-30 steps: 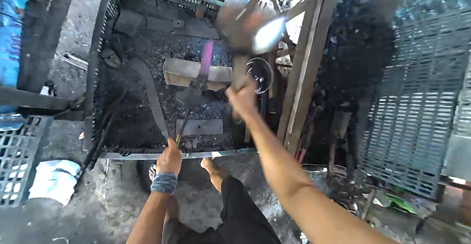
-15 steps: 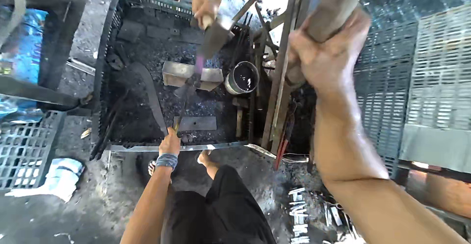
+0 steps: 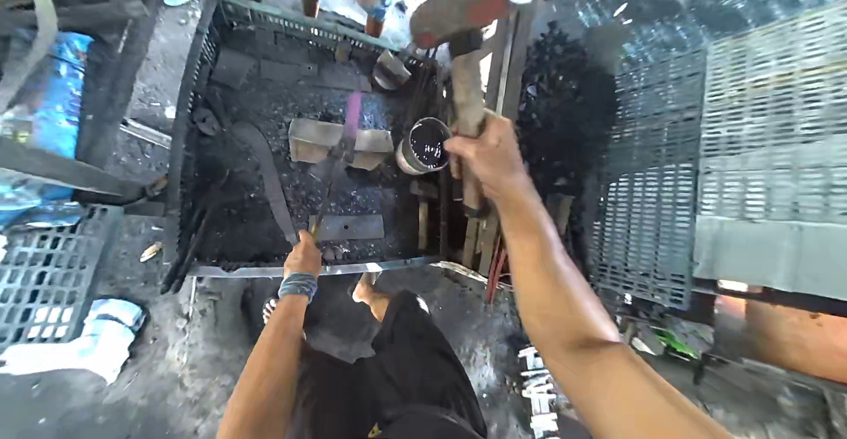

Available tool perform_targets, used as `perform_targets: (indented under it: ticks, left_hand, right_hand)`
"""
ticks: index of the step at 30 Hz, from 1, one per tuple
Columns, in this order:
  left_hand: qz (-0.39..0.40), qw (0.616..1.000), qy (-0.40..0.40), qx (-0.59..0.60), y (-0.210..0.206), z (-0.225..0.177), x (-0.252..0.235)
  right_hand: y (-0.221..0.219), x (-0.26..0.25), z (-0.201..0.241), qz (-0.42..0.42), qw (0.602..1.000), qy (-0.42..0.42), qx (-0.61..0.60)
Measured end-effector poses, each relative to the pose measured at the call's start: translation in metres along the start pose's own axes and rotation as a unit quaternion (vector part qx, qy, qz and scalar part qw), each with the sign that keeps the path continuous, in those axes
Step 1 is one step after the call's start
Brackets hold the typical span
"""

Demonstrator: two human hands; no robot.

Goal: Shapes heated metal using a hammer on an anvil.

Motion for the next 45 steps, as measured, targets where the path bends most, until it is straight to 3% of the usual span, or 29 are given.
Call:
perform_targets:
  ticks: [3,5,7,10,12,15,20,24,26,28,29,31,33,34,35,37,42,45]
  left_hand:
    - [0.003,1.000,0.008,-0.003,-0.001,0.003,-0.002]
    - [0.002,1.000,0.009,-0.004,-0.003,0.008,-0.001]
    - [-0.029,0.999,-0.023,0.019,-0.010,0.017,0.000]
    - [-0.092,0.986,-0.098,0.104,-0.025,0.020,-0.011]
    - [-0.073,0.987,-0.088,0.111,-0.036,0.006,-0.013]
    - [-0.040,0.993,-0.036,0.104,-0.045,-0.018,-0.014]
    - [-0.020,0.996,0.025,0.080,-0.035,-0.030,0.005]
    - [-0.009,0.999,0.030,0.045,-0.029,-0.018,0.012]
    - [-0.005,0.999,0.035,0.028,-0.030,-0.012,0.014]
    - [0.007,0.999,0.044,0.025,-0.031,-0.009,0.014]
    - [0.012,0.999,0.047,0.023,-0.032,-0.007,0.014]
    - [0.016,0.998,0.053,0.021,-0.035,-0.005,0.010]
    - [0.015,0.998,0.057,0.022,-0.036,-0.005,0.016]
    - [0.016,0.998,0.056,0.021,-0.033,-0.005,0.023]
    - [0.010,0.998,0.052,0.021,-0.024,-0.006,0.026]
    - [0.014,0.999,0.044,0.025,-0.016,-0.008,0.037]
    - [0.009,0.999,0.029,0.011,-0.020,-0.001,0.040]
    - [0.015,0.999,0.029,0.007,-0.018,0.000,0.041]
  right_hand:
    - [0.028,0.010,0.004,-0.063,0.995,0.024,0.069]
    - [0.010,-0.017,-0.020,-0.102,0.990,0.043,0.091]
    - [-0.035,-0.057,-0.066,-0.122,0.984,0.019,0.129]
    - [-0.122,-0.125,-0.155,-0.049,0.981,-0.117,0.147]
    - [-0.136,-0.133,-0.173,0.032,0.979,-0.186,0.075]
    - [-0.058,-0.089,-0.088,0.067,0.988,-0.137,-0.032]
    - [0.081,0.004,0.040,-0.065,0.993,0.092,0.027]
    - [0.123,0.015,0.108,-0.164,0.952,0.255,0.040]
    - [0.102,-0.014,0.114,-0.218,0.921,0.322,0.010]
    - [0.049,-0.047,0.084,-0.261,0.907,0.330,0.016]
    - [0.009,-0.061,0.051,-0.255,0.922,0.290,0.036]
    - [-0.080,-0.083,-0.042,-0.154,0.977,0.103,0.106]
    - [-0.148,-0.111,-0.136,-0.011,0.991,-0.080,0.102]
    - [-0.159,-0.116,-0.153,0.048,0.986,-0.140,0.073]
    - [-0.154,-0.116,-0.143,0.084,0.982,-0.165,0.046]
    - [-0.107,-0.096,-0.078,0.079,0.989,-0.119,0.027]
    - [0.032,-0.019,0.059,-0.048,0.990,0.122,0.058]
    - [0.072,-0.008,0.106,-0.145,0.958,0.233,0.088]
Point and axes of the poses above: each hand's wrist, its own x-axis away from the middle knuckle, its own y-axis out of the back of the hand, z = x × y, the point moved 2 cm from there along -x, towards the middle knuckle, and after that the axes turned 12 degrees about -y, right-handed, at the moved point
